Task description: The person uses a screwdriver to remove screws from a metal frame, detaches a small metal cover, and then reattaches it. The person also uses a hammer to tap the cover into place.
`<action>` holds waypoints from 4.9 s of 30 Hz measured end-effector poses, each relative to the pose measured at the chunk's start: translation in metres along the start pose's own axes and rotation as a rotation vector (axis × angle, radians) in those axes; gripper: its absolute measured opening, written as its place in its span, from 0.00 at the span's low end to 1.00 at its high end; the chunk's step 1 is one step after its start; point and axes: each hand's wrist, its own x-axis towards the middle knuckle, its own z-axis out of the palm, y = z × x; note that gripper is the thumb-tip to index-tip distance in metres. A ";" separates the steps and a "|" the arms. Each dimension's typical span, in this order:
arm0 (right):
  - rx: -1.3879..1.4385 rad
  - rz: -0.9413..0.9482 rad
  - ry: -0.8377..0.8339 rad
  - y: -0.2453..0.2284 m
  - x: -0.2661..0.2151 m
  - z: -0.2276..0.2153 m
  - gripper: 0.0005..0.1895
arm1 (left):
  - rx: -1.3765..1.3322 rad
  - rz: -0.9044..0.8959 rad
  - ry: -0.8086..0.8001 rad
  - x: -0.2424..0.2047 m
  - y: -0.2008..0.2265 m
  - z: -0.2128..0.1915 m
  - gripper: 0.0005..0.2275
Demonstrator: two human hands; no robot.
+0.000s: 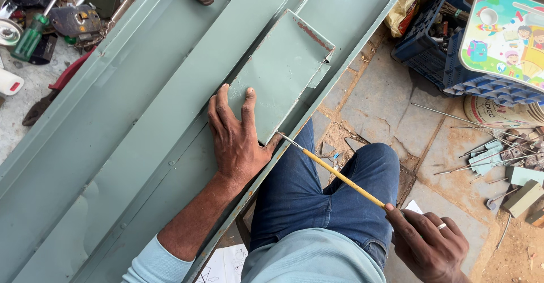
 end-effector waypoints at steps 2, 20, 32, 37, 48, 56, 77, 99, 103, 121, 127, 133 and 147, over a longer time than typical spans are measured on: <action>0.114 0.156 -0.018 -0.005 0.002 0.000 0.22 | -0.015 -0.008 -0.005 0.001 0.001 -0.002 0.50; 0.772 0.795 -0.432 0.026 0.017 0.003 0.17 | -0.018 -0.009 -0.013 0.000 -0.001 0.001 0.50; 0.983 0.909 -0.803 0.056 0.019 0.006 0.16 | -0.062 0.022 0.024 0.000 0.000 -0.005 0.47; 0.553 0.546 -0.456 0.033 0.020 0.000 0.13 | -0.066 0.016 0.029 -0.001 -0.002 -0.003 0.47; 0.565 0.643 -0.693 0.024 0.023 -0.002 0.07 | -0.051 0.009 0.029 -0.001 0.002 -0.006 0.46; 0.825 0.825 -0.524 0.016 0.021 -0.008 0.12 | -0.032 0.005 0.028 0.001 0.002 -0.007 0.46; 0.858 0.785 -0.658 0.026 0.029 -0.015 0.19 | -0.032 -0.053 0.003 -0.002 0.015 -0.008 0.46; 1.455 1.007 -0.857 0.042 0.029 0.006 0.23 | -0.078 -0.031 0.072 0.004 0.025 -0.022 0.43; 1.070 0.698 -0.590 0.041 0.012 0.013 0.16 | -0.057 -0.049 0.044 0.002 0.023 -0.019 0.43; 1.470 1.210 -0.691 0.048 -0.007 0.042 0.23 | -0.050 -0.027 0.052 0.001 0.020 -0.016 0.44; 0.620 0.462 -0.171 0.013 -0.003 0.028 0.17 | -0.038 -0.016 0.034 0.002 0.017 -0.014 0.44; 0.585 0.525 0.009 -0.013 -0.016 0.028 0.17 | -0.048 -0.025 0.018 0.000 0.018 -0.012 0.44; 0.351 0.021 0.119 0.020 0.006 0.009 0.09 | -0.047 0.006 0.125 -0.004 0.025 -0.011 0.43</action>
